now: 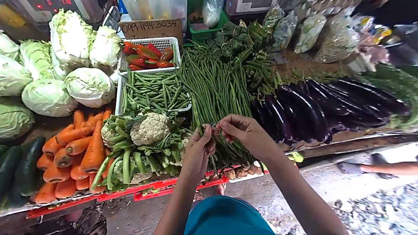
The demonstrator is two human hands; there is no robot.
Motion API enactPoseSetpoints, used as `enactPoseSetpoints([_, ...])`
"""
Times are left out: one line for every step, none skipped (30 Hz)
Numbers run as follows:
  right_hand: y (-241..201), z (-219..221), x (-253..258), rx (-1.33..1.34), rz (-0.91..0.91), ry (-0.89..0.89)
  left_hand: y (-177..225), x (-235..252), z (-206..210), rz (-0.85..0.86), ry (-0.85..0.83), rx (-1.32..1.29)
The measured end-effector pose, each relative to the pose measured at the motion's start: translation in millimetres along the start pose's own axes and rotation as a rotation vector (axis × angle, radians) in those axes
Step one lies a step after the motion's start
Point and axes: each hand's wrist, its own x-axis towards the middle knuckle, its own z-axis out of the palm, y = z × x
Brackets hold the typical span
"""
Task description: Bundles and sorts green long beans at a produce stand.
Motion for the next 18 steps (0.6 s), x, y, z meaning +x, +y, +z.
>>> enactPoseSetpoints([1.5,-1.7,0.1,0.055,0.008,-0.015,-0.5,1.3,4.4,-0.002,0.022,-0.005])
enactPoseSetpoints([3.0,-3.2,-0.1,0.122,0.019,-0.027,-0.3,3.0,8.6,0.001,0.053,-0.017])
enactPoseSetpoints([5.1,-4.7,-0.4,0.206,0.030,-0.043,0.2,5.1,11.9,0.007,0.084,-0.029])
enactPoseSetpoints([7.4,-6.5,-0.5,0.301,0.044,-0.057,0.9,6.8,14.4,0.016,0.102,-0.041])
enactPoseSetpoints([9.6,-8.0,-0.3,0.387,0.065,-0.056,1.6,7.9,16.6,0.023,0.103,-0.041])
enactPoseSetpoints([11.4,-9.3,0.6,0.446,0.084,-0.042,2.2,8.4,18.8,0.030,0.094,-0.031])
enactPoseSetpoints([12.7,-10.9,1.5,0.479,0.103,-0.029,2.3,8.2,20.6,0.033,0.075,-0.013])
enactPoseSetpoints([13.5,-13.0,2.2,0.505,0.120,-0.031,2.1,7.8,21.6,0.034,0.048,0.013])
enactPoseSetpoints([13.8,-15.4,3.0,0.540,0.133,-0.044,1.8,7.7,22.4,0.033,0.028,0.030])
enactPoseSetpoints([13.3,-17.7,3.6,0.578,0.142,-0.060,1.3,7.8,23.1,0.035,0.012,0.040])
enactPoseSetpoints([12.9,-20.4,4.0,0.613,0.141,-0.087,0.8,8.2,23.2,0.041,-0.003,0.044])
enactPoseSetpoints([12.3,-23.1,4.4,0.646,0.131,-0.112,0.5,8.7,22.1,0.043,-0.026,0.051])
enactPoseSetpoints([11.9,-26.0,4.4,0.672,0.110,-0.133,0.5,9.2,20.9,0.037,-0.050,0.060])
enactPoseSetpoints([11.1,-29.4,4.3,0.698,0.080,-0.152,1.4,9.1,21.2,0.024,-0.063,0.071])
enactPoseSetpoints([10.9,-33.4,4.6,0.737,0.043,-0.166,2.4,9.0,21.6,0.008,-0.073,0.085])
enactPoseSetpoints([10.3,-37.2,4.7,0.778,0.014,-0.167,2.5,8.9,21.5,-0.003,-0.080,0.087])
enactPoseSetpoints([9.2,-39.8,4.6,0.814,-0.001,-0.145,2.4,8.7,21.4,-0.004,-0.080,0.087])
enactPoseSetpoints([8.8,-42.3,4.4,0.843,0.001,-0.122,2.8,8.7,21.5,0.009,-0.076,0.090])
